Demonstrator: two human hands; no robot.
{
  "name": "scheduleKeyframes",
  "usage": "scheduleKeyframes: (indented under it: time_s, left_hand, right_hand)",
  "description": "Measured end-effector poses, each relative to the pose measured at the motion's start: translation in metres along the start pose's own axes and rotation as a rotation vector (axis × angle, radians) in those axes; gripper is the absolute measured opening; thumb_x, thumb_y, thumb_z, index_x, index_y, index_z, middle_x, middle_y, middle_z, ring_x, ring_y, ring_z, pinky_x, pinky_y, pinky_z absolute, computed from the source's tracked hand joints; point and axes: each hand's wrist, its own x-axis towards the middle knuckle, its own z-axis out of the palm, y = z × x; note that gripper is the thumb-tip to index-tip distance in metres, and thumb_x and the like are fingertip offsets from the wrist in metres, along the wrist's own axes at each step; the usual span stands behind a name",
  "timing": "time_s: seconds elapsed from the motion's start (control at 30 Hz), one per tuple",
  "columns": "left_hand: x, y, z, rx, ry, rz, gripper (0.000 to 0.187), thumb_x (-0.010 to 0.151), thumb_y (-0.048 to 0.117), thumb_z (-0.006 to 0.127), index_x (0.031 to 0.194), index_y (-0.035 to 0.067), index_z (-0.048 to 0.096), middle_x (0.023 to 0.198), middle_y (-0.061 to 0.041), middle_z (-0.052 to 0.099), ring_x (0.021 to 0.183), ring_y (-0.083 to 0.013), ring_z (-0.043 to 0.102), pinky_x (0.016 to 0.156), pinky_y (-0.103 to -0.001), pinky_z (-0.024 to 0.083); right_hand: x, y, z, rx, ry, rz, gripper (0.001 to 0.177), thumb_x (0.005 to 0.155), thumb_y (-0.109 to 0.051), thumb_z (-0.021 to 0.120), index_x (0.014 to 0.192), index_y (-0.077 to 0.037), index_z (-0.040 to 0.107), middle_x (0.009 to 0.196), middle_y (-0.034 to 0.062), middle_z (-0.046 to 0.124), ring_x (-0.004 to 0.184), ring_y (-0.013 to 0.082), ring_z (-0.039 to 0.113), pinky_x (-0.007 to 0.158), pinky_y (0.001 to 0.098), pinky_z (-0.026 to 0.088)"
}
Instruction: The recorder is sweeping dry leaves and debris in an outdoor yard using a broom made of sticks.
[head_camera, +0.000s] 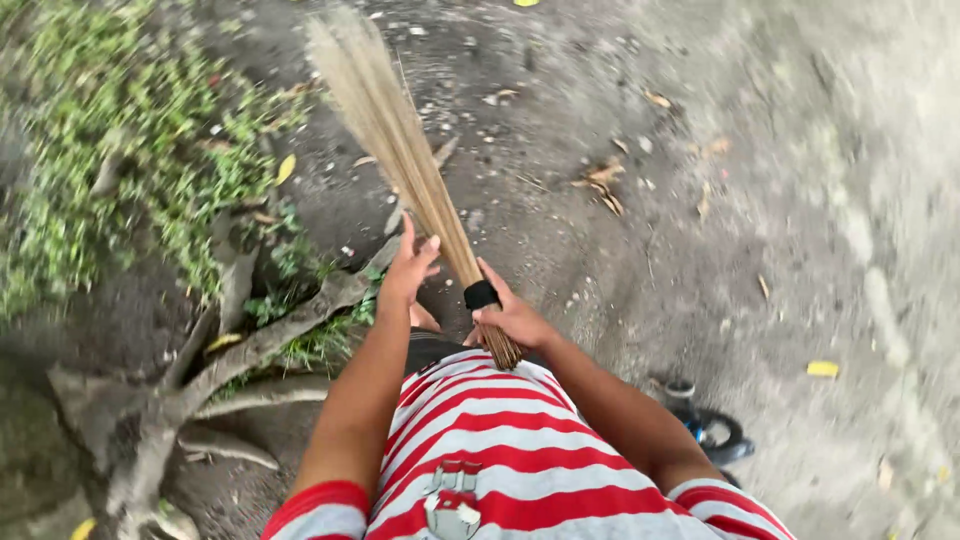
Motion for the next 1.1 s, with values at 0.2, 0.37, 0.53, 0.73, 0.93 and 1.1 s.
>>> scheduleKeyframes:
  time_s: [0.2,0.37,0.53,0.73,0.93,1.1]
  left_hand:
    - [0.001,0.001,-0.113,-0.204,0.179,0.392,0.106,0.088,0.019,0.079,0.168,0.01,0.01,0.15,-0.02,0.055,0.131,-0.0299,0.058,0.103,-0.041,0.052]
    - [-0.04,0.028,-0.141,-0.283,0.192,0.48,0.112,0.087,0.021,0.08,0.167,0.014,0.001,0.149,-0.018,0.052,0.131,-0.0307,0.056,0.105,-0.041,0.049]
    - [-0.038,0.014,-0.174,-0.358,0.247,0.476,0.106,0.091,0.023,0.077,0.169,0.011,0.006,0.155,-0.015,0.05,0.137,-0.027,0.053,0.11,-0.037,0.044]
    - [-0.059,0.011,-0.203,-0.41,0.281,0.617,0.105,0.087,0.006,0.078,0.167,0.002,0.011,0.155,-0.015,0.047,0.135,-0.0226,0.052,0.113,-0.034,0.043]
    - [-0.079,0.021,-0.212,-0.354,0.494,0.602,0.11,0.083,-0.003,0.073,0.168,0.004,0.004,0.161,-0.014,0.042,0.136,-0.0206,0.051,0.115,-0.031,0.041]
    - [-0.086,0.032,-0.224,-0.537,0.681,0.394,0.116,0.077,-0.002,0.072,0.166,0.017,0.0,0.156,-0.018,0.043,0.132,-0.0279,0.054,0.112,-0.036,0.046]
  right_hand:
    - [0.067,-0.014,0.068,-0.347,-0.179,0.131,0.087,0.095,-0.022,0.06,0.165,-0.031,0.008,0.115,0.0218,0.062,0.091,0.0212,0.068,0.079,0.0389,0.063]
    - [0.18,-0.021,0.12,-0.643,-0.081,-0.142,0.057,0.108,-0.044,0.049,0.152,-0.008,0.044,0.139,0.0148,0.061,0.123,0.0232,0.059,0.102,0.0401,0.047]
    - [0.237,-0.034,0.18,-0.773,0.084,-0.154,0.044,0.101,-0.039,0.059,0.121,0.0,0.063,0.108,0.0172,0.073,0.097,0.0267,0.07,0.084,0.0408,0.055]
    - [0.27,-0.003,0.192,-0.911,0.132,-0.337,0.032,0.103,-0.025,0.054,0.116,0.001,0.065,0.102,0.0185,0.073,0.09,0.0272,0.071,0.08,0.0409,0.054]
    - [0.3,0.005,0.188,-0.817,0.211,0.057,0.031,0.102,-0.024,0.054,0.117,0.001,0.066,0.103,0.0172,0.073,0.089,0.0254,0.071,0.076,0.0394,0.055]
    - [0.273,-0.002,0.177,-0.616,-0.342,0.424,0.053,0.104,-0.037,0.053,0.148,-0.011,0.04,0.114,0.0091,0.068,0.096,0.0183,0.067,0.079,0.0372,0.058]
